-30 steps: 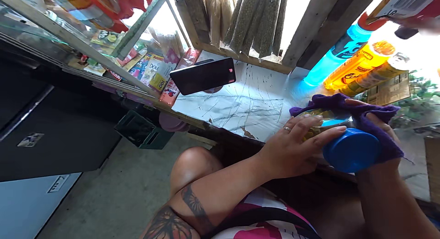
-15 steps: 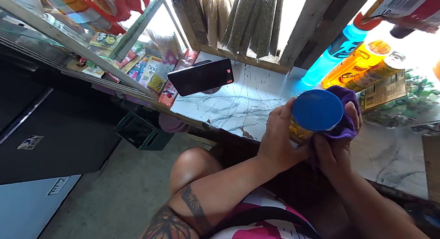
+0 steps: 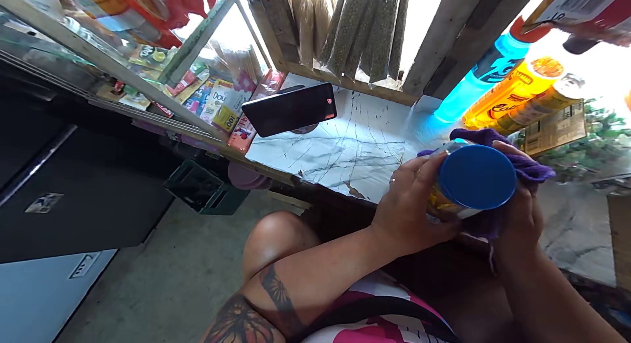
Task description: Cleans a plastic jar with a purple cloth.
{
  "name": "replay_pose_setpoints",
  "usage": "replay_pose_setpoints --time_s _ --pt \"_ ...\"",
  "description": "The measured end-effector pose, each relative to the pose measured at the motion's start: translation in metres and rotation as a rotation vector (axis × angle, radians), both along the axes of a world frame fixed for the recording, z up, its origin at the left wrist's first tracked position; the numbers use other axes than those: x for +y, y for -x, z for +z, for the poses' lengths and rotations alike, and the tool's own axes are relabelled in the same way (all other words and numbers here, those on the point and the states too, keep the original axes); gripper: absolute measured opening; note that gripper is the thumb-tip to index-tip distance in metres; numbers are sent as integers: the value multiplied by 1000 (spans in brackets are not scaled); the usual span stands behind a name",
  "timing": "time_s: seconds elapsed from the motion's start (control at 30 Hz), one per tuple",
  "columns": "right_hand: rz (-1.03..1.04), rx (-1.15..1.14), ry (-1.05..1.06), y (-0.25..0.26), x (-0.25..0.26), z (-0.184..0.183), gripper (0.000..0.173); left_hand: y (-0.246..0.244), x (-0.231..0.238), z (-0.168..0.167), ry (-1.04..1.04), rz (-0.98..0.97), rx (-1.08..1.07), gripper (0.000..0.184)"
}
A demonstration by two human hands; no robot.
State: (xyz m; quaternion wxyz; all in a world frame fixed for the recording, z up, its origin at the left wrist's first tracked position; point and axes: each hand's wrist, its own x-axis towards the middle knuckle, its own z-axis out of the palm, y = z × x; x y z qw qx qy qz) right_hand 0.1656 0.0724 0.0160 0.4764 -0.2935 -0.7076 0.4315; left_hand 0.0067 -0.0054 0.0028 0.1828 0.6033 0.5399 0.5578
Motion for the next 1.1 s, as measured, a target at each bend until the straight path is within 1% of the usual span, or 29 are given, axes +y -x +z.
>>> replay_pose_setpoints --time_s 0.13,0.23,0.37,0.53,0.9,1.1 --pt "154 71 133 -11 16 4 45 2 -2 1 -12 -41 79 93" --pt "247 54 168 -18 27 7 44 4 -2 2 -25 -73 124 91" --pt "272 34 205 -22 33 9 41 7 -2 3 -40 -133 168 88" --pt "279 8 273 -21 33 16 34 10 -2 1 -26 -208 193 90" --pt "314 -48 271 -24 34 15 31 16 -1 1 8 -303 189 93" --pt "277 -75 268 -24 31 15 30 18 0 0 43 -343 171 95"
